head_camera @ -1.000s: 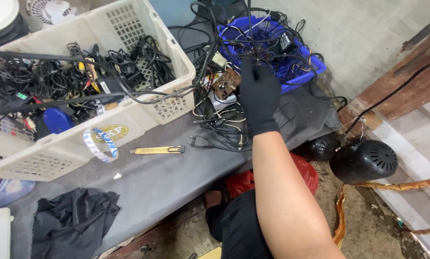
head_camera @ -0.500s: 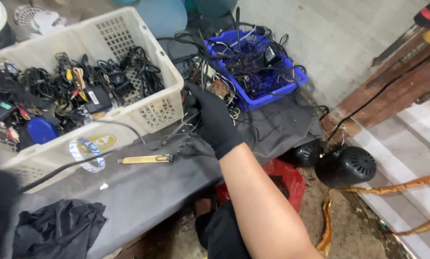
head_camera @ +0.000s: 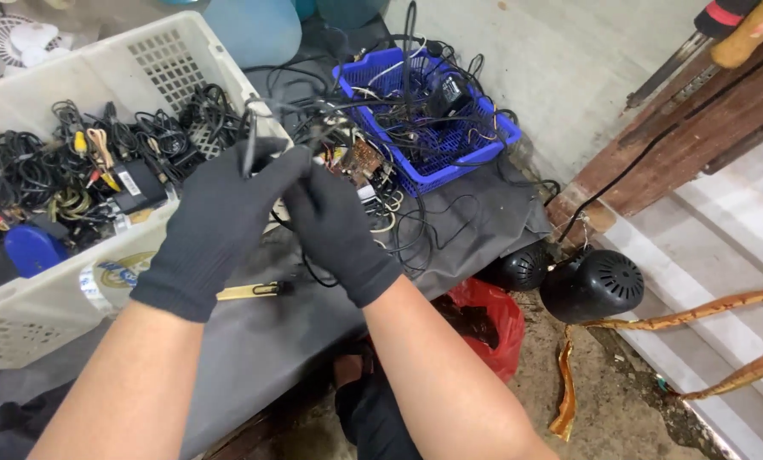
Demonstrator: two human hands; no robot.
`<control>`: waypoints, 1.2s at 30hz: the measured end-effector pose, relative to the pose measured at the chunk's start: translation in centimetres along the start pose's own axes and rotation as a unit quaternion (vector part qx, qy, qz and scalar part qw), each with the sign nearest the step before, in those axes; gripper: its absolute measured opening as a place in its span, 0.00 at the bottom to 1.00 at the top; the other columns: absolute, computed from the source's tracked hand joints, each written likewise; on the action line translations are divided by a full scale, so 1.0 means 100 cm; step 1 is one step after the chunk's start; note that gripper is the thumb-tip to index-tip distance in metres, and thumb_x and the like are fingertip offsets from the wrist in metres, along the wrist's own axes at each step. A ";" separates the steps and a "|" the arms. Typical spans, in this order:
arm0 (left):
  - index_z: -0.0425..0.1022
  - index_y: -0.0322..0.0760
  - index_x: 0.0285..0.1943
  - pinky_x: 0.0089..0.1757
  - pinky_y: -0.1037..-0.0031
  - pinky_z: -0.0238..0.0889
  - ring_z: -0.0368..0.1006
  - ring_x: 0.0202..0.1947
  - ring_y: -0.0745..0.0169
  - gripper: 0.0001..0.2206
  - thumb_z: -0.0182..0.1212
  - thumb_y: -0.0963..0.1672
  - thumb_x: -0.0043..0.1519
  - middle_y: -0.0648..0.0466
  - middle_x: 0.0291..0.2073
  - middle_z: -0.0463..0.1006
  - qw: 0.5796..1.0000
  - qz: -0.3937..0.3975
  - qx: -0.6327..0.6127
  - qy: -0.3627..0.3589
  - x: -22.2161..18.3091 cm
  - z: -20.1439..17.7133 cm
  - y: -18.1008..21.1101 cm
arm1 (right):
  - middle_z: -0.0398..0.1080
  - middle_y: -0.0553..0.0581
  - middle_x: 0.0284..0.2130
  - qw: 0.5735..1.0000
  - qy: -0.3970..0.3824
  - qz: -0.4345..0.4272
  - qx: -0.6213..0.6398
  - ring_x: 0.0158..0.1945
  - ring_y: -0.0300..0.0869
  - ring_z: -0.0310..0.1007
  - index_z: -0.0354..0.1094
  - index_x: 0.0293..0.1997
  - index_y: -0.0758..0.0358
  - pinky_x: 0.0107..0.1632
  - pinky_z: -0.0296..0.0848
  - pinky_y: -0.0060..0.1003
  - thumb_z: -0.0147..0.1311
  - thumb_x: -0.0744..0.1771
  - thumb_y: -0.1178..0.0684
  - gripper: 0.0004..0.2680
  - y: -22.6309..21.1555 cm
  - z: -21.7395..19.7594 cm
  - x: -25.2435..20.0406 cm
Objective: Wrapping an electronic component in black fabric and organizing the attached wiring on a repair bench.
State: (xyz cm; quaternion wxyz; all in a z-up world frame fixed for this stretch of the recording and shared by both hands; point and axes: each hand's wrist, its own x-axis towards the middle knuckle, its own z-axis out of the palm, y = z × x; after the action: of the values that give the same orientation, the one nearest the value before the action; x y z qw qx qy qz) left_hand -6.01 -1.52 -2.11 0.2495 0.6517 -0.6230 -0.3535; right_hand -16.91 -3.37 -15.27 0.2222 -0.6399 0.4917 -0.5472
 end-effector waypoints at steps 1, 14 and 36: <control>0.82 0.52 0.52 0.50 0.69 0.63 0.77 0.47 0.63 0.22 0.55 0.57 0.55 0.58 0.45 0.84 1.000 -0.001 0.001 -0.003 0.005 0.005 -0.002 | 0.72 0.62 0.26 1.000 0.001 0.003 0.000 0.28 0.53 0.71 0.65 0.38 0.61 0.31 0.61 0.49 0.42 0.69 0.43 0.12 0.001 0.002 -0.001; 0.76 0.43 0.42 0.44 0.73 0.67 0.71 0.39 0.70 0.10 0.53 0.48 0.72 0.59 0.34 0.76 0.956 0.216 -0.164 0.109 0.031 0.035 -0.038 | 0.71 0.52 0.43 0.992 0.063 -0.012 0.109 0.46 0.39 0.71 0.66 0.50 0.56 0.45 0.70 0.36 0.49 0.68 0.47 0.09 -0.002 -0.014 0.006; 0.65 0.40 0.41 0.23 0.79 0.49 0.53 0.17 0.73 0.12 0.46 0.47 0.76 0.59 0.22 0.60 0.895 0.219 -0.368 0.126 -0.009 0.013 -0.043 | 0.72 0.47 0.41 0.975 0.195 0.041 0.094 0.47 0.38 0.73 0.69 0.49 0.52 0.49 0.73 0.35 0.52 0.69 0.43 0.09 0.028 -0.025 0.020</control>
State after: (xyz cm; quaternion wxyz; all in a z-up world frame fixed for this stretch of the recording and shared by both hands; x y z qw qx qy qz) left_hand -4.23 0.00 -6.10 0.6187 0.3994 -0.5389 -0.4090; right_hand -20.48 -5.69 -15.84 0.2035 -0.4764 0.4978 -0.6956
